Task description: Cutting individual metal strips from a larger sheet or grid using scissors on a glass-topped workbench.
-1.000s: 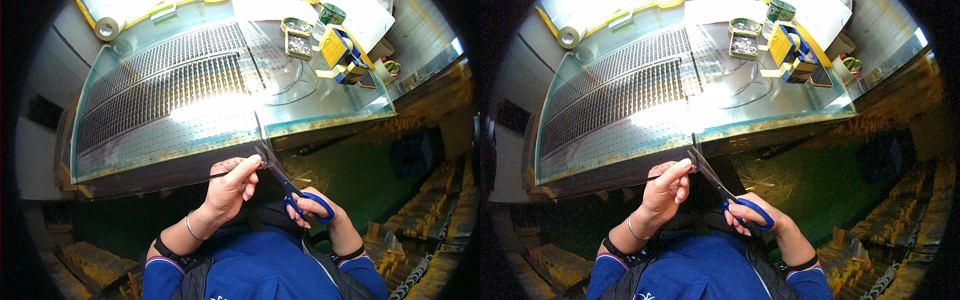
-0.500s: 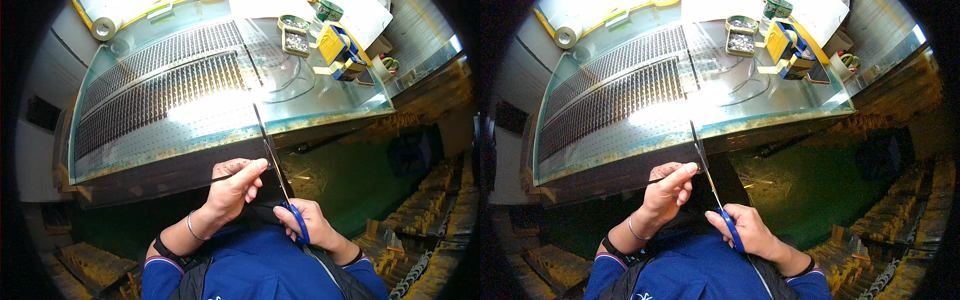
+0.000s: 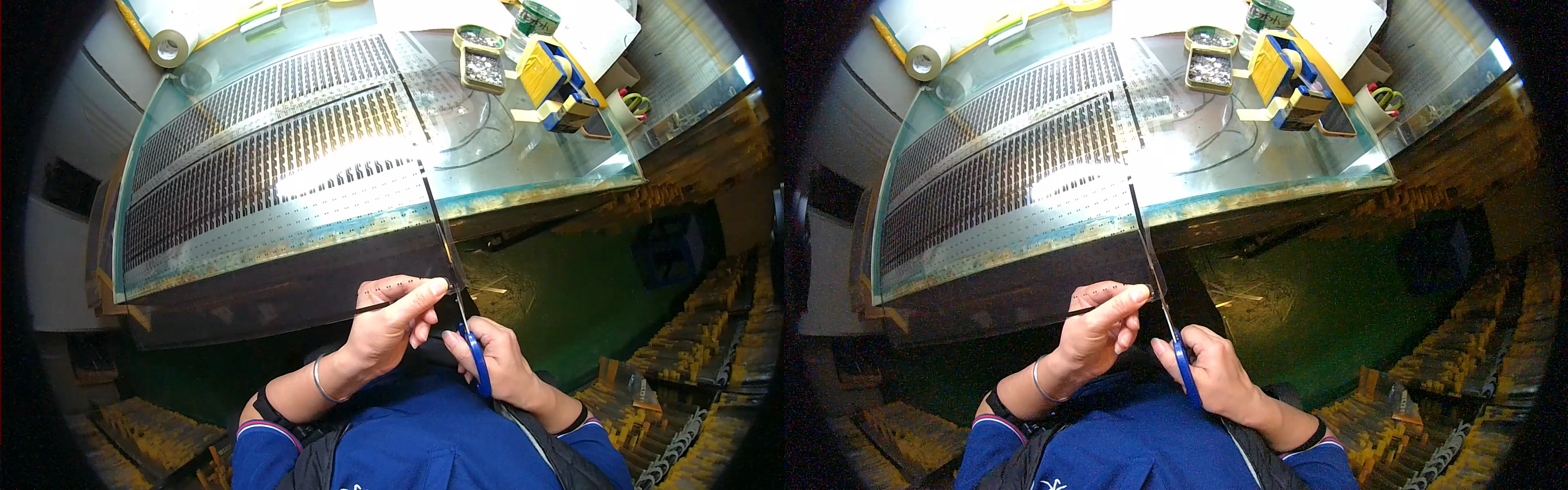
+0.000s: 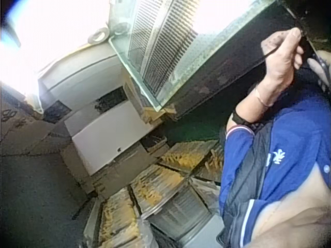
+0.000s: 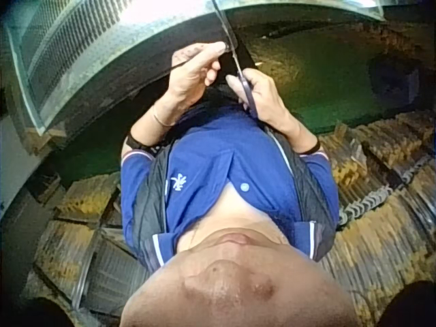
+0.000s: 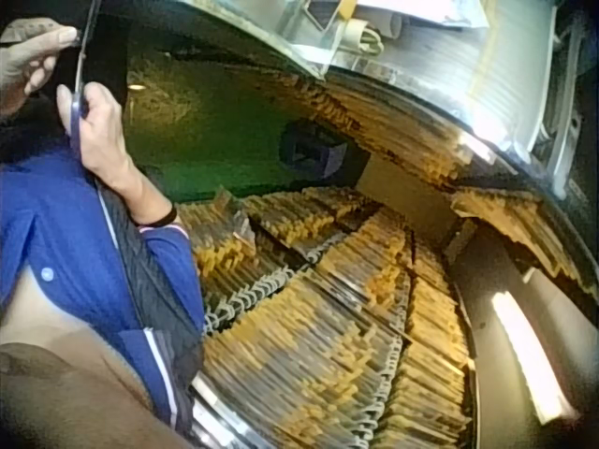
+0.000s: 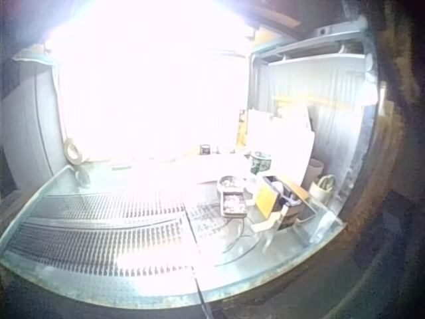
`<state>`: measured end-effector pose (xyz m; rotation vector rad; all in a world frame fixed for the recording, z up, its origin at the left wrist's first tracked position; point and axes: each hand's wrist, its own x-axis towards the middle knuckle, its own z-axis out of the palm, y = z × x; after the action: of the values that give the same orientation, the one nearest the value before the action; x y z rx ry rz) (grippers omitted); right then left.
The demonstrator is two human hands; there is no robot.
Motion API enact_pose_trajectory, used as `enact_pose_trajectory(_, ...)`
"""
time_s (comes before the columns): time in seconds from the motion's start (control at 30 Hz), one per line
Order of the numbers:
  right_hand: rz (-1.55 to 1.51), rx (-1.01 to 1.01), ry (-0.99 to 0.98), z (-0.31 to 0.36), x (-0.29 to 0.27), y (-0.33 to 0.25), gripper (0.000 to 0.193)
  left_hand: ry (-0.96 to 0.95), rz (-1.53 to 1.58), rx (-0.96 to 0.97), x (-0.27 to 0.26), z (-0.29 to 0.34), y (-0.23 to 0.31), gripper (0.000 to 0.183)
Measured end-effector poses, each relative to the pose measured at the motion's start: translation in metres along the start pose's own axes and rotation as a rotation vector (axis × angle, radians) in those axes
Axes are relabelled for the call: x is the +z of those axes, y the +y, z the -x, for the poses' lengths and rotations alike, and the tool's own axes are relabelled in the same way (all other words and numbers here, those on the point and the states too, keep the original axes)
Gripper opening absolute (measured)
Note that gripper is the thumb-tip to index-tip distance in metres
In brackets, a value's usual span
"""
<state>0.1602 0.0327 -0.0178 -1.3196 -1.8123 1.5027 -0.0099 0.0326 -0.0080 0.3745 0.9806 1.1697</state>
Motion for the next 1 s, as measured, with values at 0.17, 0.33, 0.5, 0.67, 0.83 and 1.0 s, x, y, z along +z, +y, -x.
enact_pose_trajectory(0.17, -0.026, 0.123, -0.037, 0.004, -0.003, -0.012, 0.036, -0.003, -0.004, -0.017, 0.0, 0.002, -0.003, 0.012)
enact_pose_trajectory(0.33, -0.02, 0.11, -0.049, 0.002, -0.003, -0.011, 0.036, -0.024, 0.005, -0.035, 0.003, 0.006, -0.004, 0.013)
enact_pose_trajectory(0.5, -0.047, 0.048, -0.014, -0.003, -0.003, -0.003, 0.03, -0.026, -0.019, -0.075, 0.008, 0.011, -0.009, 0.012)
enact_pose_trajectory(0.67, -0.067, -0.009, 0.015, -0.006, -0.003, 0.003, 0.025, -0.041, -0.059, -0.106, 0.011, 0.014, -0.012, 0.014)
enact_pose_trajectory(0.83, -0.039, -0.019, 0.015, -0.006, -0.003, 0.006, 0.024, -0.056, -0.078, -0.1, 0.01, 0.015, -0.012, 0.014)
enact_pose_trajectory(1.0, -0.032, -0.046, 0.022, -0.007, -0.003, 0.009, 0.027, -0.065, -0.074, -0.114, 0.01, 0.017, -0.012, 0.016)
